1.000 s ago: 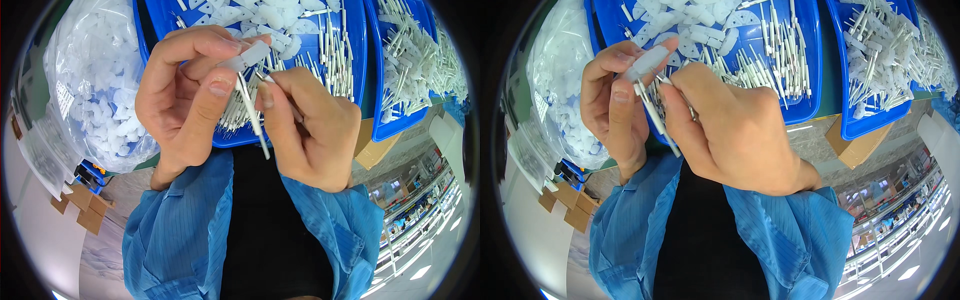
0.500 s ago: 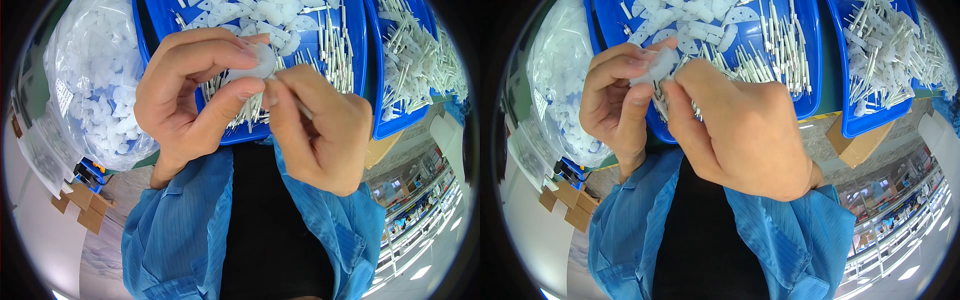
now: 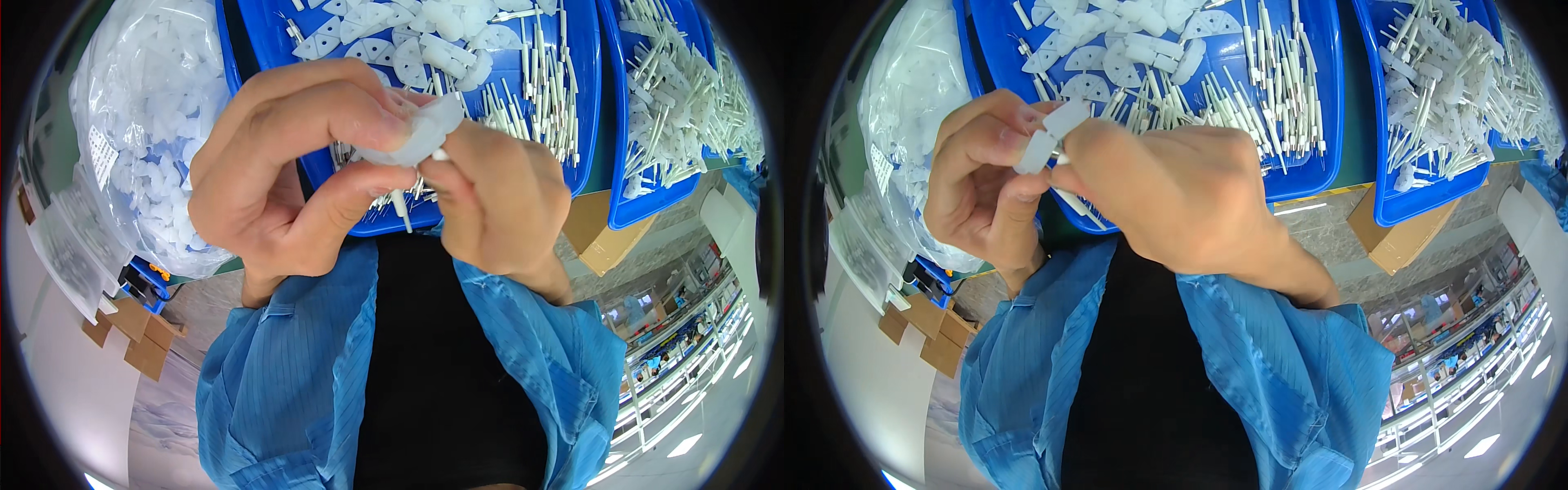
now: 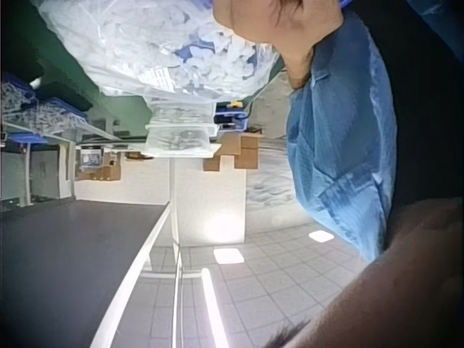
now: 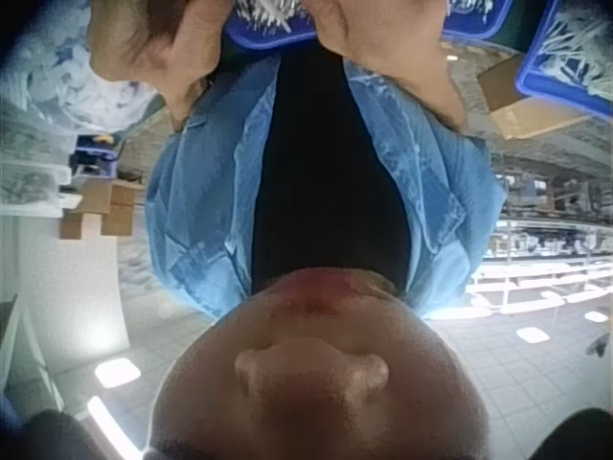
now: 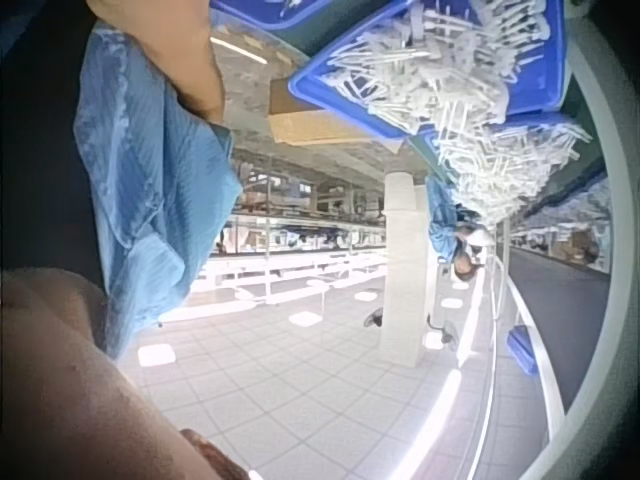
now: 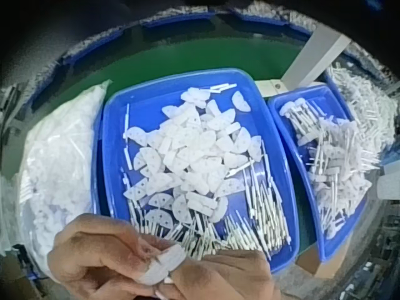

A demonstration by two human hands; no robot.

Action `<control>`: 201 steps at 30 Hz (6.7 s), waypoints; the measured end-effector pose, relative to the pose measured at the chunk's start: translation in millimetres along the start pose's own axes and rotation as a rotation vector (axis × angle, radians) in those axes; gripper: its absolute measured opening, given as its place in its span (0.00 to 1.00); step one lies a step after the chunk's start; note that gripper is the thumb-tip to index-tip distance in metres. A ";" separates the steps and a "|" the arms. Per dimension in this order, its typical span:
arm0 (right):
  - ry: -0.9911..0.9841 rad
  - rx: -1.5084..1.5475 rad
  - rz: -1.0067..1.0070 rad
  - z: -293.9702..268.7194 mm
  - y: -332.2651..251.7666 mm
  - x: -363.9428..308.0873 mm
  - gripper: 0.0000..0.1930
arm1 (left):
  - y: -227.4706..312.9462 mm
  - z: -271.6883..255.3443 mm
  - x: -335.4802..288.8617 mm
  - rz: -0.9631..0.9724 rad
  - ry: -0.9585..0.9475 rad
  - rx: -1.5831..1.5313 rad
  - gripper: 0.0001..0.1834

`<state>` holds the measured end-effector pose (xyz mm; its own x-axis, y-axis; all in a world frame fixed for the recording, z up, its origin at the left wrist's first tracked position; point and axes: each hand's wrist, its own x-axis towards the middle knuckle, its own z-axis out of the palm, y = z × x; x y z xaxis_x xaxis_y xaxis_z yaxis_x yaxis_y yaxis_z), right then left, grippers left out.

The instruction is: The person repeatedly picks up small white plastic components and thin rods from blue trays. They insert the rod into the plastic piece by hand and place the assembled unit into a separate tray. The process is continuous and repetitive throughout the clip.

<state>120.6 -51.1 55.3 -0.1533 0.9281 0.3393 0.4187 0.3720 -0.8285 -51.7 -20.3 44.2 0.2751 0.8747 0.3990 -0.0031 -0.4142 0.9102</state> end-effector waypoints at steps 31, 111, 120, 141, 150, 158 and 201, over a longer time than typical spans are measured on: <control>-0.201 -0.137 0.361 -38.3 -4.4 -8.5 0.04 | -3.5 -5.4 -10.0 0.112 -0.196 -0.335 0.19; -0.145 -0.197 -0.119 -19.4 15.6 -4.7 0.10 | -2.6 -12.8 11.3 0.112 -0.256 0.097 0.25; -0.187 -0.065 -0.042 -21.7 15.2 -5.1 0.11 | -12.8 -9.6 0.8 0.277 -0.180 0.033 0.20; 0.828 -0.886 0.425 -186.6 23.6 -3.8 0.25 | -11.5 22.7 4.5 -0.103 -0.034 0.860 0.20; -0.210 -0.438 0.619 -93.8 0.0 -24.7 0.08 | -11.5 24.8 -0.2 -0.175 0.037 0.735 0.15; -0.091 -0.536 0.367 -59.3 25.2 -25.2 0.10 | -1.5 31.3 4.8 -0.345 0.067 -0.012 0.12; -0.108 0.082 0.190 -14.8 -23.2 1.3 0.08 | -10.8 11.8 2.2 0.089 -0.032 -0.102 0.11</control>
<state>124.0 -58.8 81.5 -0.1756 0.9761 0.1279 0.3753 0.1864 -0.9080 -39.7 -17.0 33.9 0.2998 0.8266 0.4762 -0.1265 -0.4603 0.8787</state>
